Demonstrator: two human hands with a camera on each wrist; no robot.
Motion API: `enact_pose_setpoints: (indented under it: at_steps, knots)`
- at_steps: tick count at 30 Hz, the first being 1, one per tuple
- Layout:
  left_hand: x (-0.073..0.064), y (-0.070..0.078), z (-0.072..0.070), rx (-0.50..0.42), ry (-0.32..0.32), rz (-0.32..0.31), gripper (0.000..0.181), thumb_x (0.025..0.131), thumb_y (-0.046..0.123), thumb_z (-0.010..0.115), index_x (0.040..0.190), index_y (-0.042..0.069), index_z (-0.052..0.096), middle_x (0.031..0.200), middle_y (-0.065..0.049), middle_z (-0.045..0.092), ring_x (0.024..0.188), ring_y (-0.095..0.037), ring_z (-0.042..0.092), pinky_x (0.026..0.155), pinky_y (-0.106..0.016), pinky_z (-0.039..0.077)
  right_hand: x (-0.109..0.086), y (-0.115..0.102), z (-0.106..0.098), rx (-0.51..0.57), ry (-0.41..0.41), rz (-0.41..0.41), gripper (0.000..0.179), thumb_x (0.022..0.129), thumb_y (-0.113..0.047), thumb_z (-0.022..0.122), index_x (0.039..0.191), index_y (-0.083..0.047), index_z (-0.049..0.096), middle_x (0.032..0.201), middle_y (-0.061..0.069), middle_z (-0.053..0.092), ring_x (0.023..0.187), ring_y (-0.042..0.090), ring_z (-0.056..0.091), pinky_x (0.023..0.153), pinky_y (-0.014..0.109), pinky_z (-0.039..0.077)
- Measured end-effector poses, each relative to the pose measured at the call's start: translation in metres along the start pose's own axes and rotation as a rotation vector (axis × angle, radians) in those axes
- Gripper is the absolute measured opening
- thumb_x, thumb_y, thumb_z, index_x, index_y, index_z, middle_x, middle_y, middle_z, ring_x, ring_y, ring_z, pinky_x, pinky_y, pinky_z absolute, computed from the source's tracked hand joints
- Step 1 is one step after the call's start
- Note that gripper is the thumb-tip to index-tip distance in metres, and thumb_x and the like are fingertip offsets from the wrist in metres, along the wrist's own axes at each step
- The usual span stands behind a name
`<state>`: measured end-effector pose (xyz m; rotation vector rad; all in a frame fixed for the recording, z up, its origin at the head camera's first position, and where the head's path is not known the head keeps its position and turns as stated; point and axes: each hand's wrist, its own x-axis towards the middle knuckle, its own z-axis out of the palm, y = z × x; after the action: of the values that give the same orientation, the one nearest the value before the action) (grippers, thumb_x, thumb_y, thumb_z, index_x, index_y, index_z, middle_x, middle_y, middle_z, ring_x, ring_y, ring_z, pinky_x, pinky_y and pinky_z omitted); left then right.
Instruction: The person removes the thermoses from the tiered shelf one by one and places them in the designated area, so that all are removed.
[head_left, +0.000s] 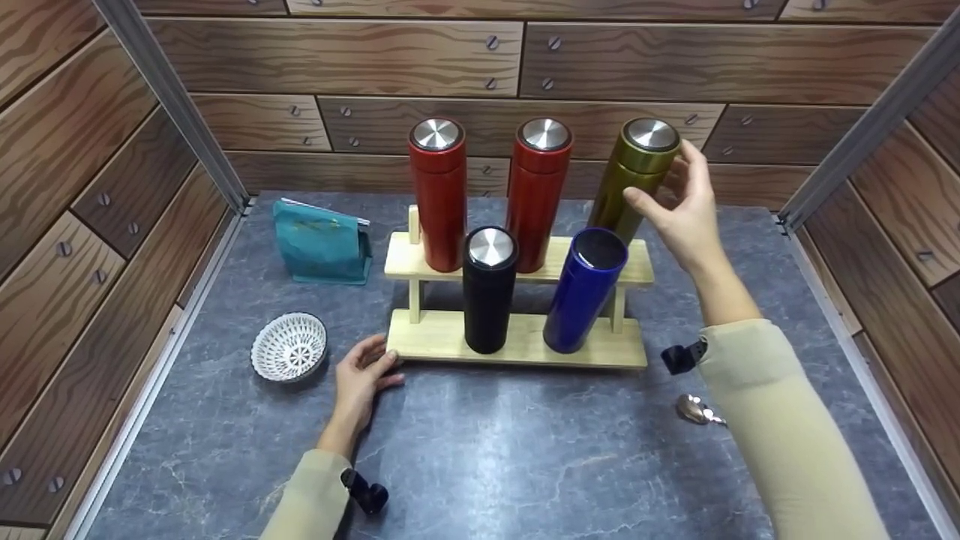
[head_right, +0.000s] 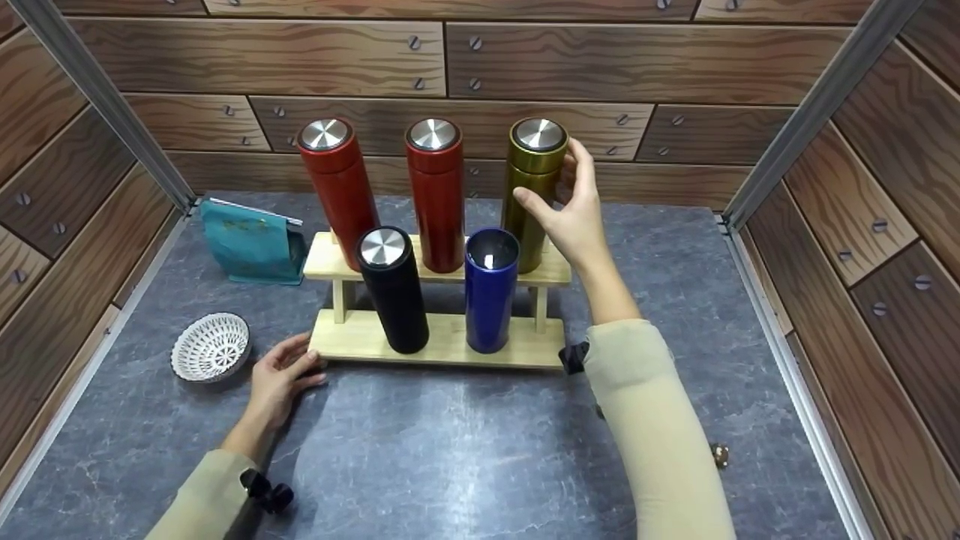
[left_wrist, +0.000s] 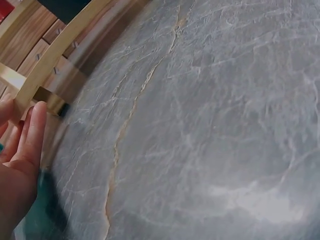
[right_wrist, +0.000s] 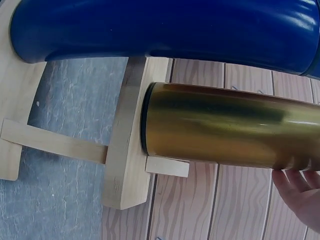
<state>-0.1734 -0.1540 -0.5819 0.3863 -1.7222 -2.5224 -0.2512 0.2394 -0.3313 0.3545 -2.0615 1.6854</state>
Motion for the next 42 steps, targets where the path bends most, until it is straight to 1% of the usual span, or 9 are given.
enact_pose_setpoints:
  at_steps: [4, 13, 19, 24, 28, 32, 35, 42]
  knots:
    - [0.001, 0.0, 0.0, -0.016, 0.0, -0.008, 0.044, 0.081, -0.007, 0.065, 0.124, -0.006, 0.052, 0.11, -0.019, 0.058, 0.082, -0.029, 0.064, 0.062, -0.039, 0.06, 0.002, -0.001, 0.002, -0.007, 0.002, 0.021, 0.075, 0.074, -0.004, 0.075, 0.137, -0.003, 0.035, 0.118, 0.01, 0.05, 0.106, 0.024, 0.051, 0.094, 0.033, 0.045]
    - [0.003, 0.0, -0.001, -0.009, -0.009, -0.041, 0.048, 0.08, -0.006, 0.068, 0.124, -0.005, 0.051, 0.112, -0.019, 0.057, 0.08, -0.027, 0.064, 0.063, -0.039, 0.06, 0.005, -0.005, 0.005, -0.043, 0.017, 0.065, 0.08, 0.07, -0.005, 0.079, 0.137, -0.006, 0.035, 0.115, 0.011, 0.051, 0.1, 0.023, 0.054, 0.089, 0.033, 0.048]
    - [0.005, 0.0, -0.003, -0.023, -0.03, -0.058, 0.048, 0.08, -0.005, 0.068, 0.125, -0.004, 0.051, 0.112, -0.017, 0.057, 0.081, -0.027, 0.064, 0.063, -0.038, 0.06, 0.007, -0.007, 0.007, -0.076, 0.054, 0.07, 0.075, 0.069, -0.007, 0.081, 0.133, -0.007, 0.041, 0.111, 0.009, 0.053, 0.094, 0.021, 0.055, 0.084, 0.031, 0.05]
    - [0.006, 0.0, -0.004, -0.033, -0.051, -0.065, 0.05, 0.081, -0.005, 0.067, 0.127, -0.004, 0.05, 0.112, -0.017, 0.057, 0.081, -0.027, 0.063, 0.064, -0.038, 0.06, 0.005, -0.009, 0.004, -0.068, 0.085, 0.066, 0.073, 0.069, -0.007, 0.08, 0.131, -0.009, 0.043, 0.112, 0.009, 0.054, 0.095, 0.021, 0.055, 0.085, 0.031, 0.05]
    - [0.007, -0.001, -0.004, -0.04, -0.07, -0.07, 0.049, 0.081, -0.004, 0.067, 0.127, -0.003, 0.049, 0.113, -0.017, 0.056, 0.082, -0.027, 0.062, 0.065, -0.039, 0.06, 0.007, -0.006, -0.006, -0.043, 0.121, 0.062, 0.074, 0.068, -0.006, 0.081, 0.131, -0.011, 0.044, 0.114, 0.009, 0.054, 0.097, 0.023, 0.055, 0.086, 0.033, 0.05]
    - [0.008, -0.002, -0.005, -0.043, -0.079, -0.066, 0.049, 0.081, -0.002, 0.068, 0.127, -0.002, 0.05, 0.113, -0.017, 0.055, 0.083, -0.028, 0.062, 0.065, -0.038, 0.06, 0.012, 0.001, -0.021, 0.008, 0.164, 0.057, 0.076, 0.065, -0.004, 0.083, 0.13, -0.014, 0.045, 0.117, 0.009, 0.054, 0.101, 0.024, 0.055, 0.088, 0.034, 0.05]
    - [0.008, -0.003, -0.005, -0.041, -0.08, -0.065, 0.049, 0.081, -0.001, 0.069, 0.126, 0.0, 0.051, 0.113, -0.017, 0.056, 0.082, -0.027, 0.062, 0.065, -0.038, 0.06, 0.014, 0.006, -0.034, 0.04, 0.196, 0.051, 0.077, 0.064, -0.001, 0.083, 0.129, -0.014, 0.046, 0.115, 0.01, 0.055, 0.1, 0.025, 0.055, 0.088, 0.033, 0.05]
    - [0.008, -0.002, -0.005, -0.034, -0.091, -0.058, 0.049, 0.081, -0.001, 0.068, 0.126, 0.0, 0.051, 0.112, -0.016, 0.056, 0.082, -0.027, 0.062, 0.066, -0.04, 0.059, 0.014, 0.007, -0.066, 0.022, 0.292, 0.002, 0.075, 0.061, 0.004, 0.082, 0.126, -0.012, 0.049, 0.111, 0.01, 0.057, 0.095, 0.022, 0.056, 0.083, 0.028, 0.051]
